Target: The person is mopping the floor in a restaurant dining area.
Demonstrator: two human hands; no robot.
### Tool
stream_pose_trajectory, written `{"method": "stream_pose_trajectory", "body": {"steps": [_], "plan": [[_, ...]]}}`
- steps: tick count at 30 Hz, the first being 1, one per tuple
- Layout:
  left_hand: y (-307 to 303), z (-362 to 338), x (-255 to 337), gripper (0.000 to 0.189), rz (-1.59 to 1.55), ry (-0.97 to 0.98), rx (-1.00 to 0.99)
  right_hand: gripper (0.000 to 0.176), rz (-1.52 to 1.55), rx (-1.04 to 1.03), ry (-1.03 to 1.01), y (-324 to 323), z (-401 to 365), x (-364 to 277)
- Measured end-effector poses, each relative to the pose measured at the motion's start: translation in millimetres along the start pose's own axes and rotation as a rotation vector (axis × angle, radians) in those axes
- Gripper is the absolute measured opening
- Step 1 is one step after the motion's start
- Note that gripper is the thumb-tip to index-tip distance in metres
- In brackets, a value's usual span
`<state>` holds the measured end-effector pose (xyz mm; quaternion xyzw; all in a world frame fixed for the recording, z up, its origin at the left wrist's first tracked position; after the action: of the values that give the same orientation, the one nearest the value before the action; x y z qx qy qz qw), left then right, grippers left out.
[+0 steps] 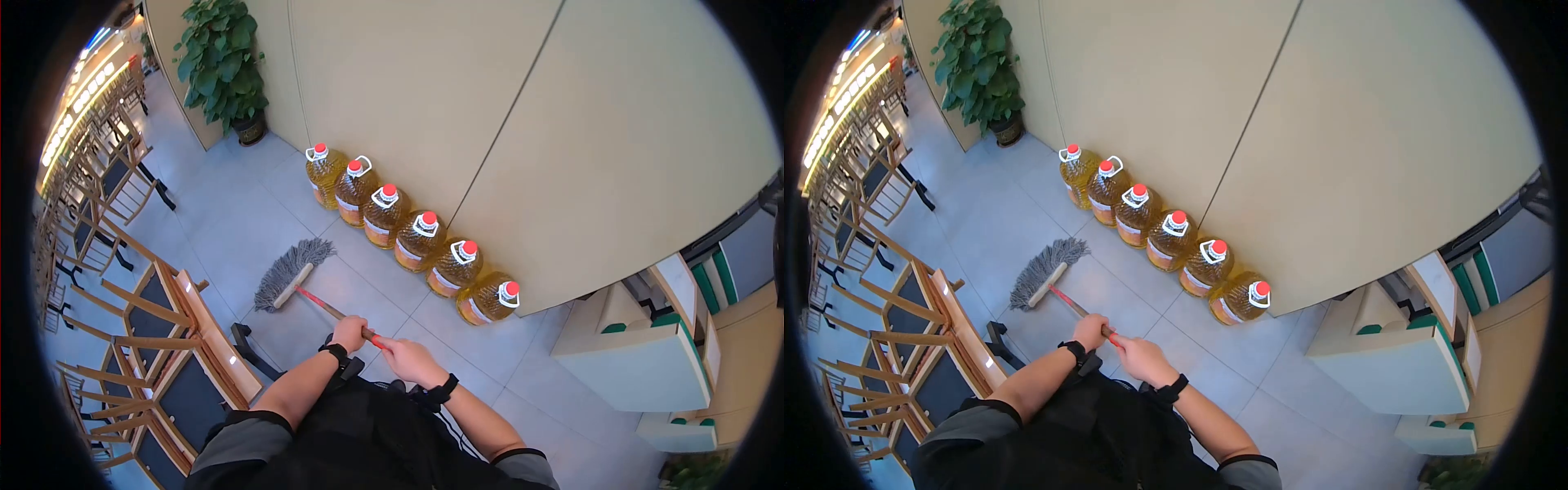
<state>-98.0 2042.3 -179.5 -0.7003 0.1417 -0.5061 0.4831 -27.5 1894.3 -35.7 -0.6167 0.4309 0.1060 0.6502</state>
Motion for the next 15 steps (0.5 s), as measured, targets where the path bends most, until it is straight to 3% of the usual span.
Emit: {"method": "stream_pose_trajectory", "body": {"steps": [4, 6, 8, 11, 13, 15], "plan": [[46, 0, 58, 0.025, -0.093, 0.105, -0.025, 0.028, -0.022, 0.111, 0.039, -60, -54, 17], [76, -3, 95, 0.011, -0.174, 0.191, -0.097, 0.025, -0.064, 0.177, 0.182, -89, -85, 31], [100, -9, 139, 0.008, -0.163, 0.236, -0.224, 0.025, -0.108, 0.232, 0.269, -115, -117, 36], [109, -24, 226, 0.015, -0.228, 0.429, -0.368, 0.026, -0.087, 0.418, 0.487, -160, -172, 49], [110, -36, 285, 0.020, -0.348, 0.597, -0.469, 0.022, -0.135, 0.637, 0.475, -188, -214, 50], [104, -50, 327, 0.022, -0.429, 0.720, -0.519, 0.020, -0.136, 0.698, 0.592, -210, -249, 27]]}}
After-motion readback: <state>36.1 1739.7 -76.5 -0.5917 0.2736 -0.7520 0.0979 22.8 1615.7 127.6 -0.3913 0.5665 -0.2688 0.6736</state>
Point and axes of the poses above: each hand's wrist, its own z-axis towards the middle knuckle, its own y-axis out of the palm, x = y × z, the point moved 5 cm from there along z, towards the middle knuckle, and after that the axes turned 8 degrees about x, right-handed, at the moved point
